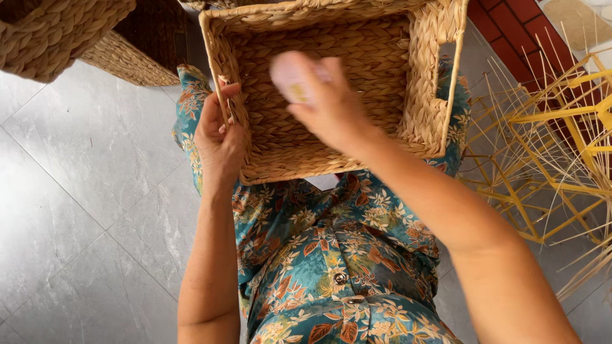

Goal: The person brushes the exterior and interior surfaces of a woven basket with a small brush. They rotate the basket to reach all sides and the inside, then place it on a stack of similar baskets. The person repeats the same brushing process on a second basket.

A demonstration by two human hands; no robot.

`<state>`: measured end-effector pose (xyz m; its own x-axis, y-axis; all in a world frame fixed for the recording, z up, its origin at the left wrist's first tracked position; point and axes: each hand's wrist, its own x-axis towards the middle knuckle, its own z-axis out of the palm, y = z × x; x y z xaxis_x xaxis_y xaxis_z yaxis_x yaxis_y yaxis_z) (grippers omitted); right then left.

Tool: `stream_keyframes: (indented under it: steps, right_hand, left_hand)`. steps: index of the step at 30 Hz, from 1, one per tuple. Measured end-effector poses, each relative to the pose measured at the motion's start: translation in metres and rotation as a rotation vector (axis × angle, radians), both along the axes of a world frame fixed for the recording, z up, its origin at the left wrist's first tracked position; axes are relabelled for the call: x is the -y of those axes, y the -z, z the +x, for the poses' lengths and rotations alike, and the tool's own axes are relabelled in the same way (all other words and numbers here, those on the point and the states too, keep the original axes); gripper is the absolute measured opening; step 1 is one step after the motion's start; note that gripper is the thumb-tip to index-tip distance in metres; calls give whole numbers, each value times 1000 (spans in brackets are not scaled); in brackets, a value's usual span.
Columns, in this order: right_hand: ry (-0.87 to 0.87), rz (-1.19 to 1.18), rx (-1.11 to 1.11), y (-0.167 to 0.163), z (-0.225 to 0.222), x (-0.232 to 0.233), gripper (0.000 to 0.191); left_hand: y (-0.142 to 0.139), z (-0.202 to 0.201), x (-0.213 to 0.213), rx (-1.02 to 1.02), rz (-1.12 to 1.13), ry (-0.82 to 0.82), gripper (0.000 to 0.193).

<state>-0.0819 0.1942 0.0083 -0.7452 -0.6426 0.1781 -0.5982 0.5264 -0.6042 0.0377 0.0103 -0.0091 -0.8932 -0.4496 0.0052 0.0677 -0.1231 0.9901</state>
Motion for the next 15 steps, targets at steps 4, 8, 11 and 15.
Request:
stream_keyframes:
  steps: [4,8,11,15]
  right_hand:
    - [-54,119,-396,31,-16,66,78]
    - [-83,237,-402,40,-48,30,87]
    - [178,544,-288,33,-72,-44,74]
    - [300,501,-358,37,-75,-73,93]
  left_hand:
    - [2,2,-3,-7,19,-48,53]
    - [-1,4,1,-22,-227,-139,52]
    - [-1,8,3,-70,60,-65,64]
    - [7,13,3,-115,43,-54,63]
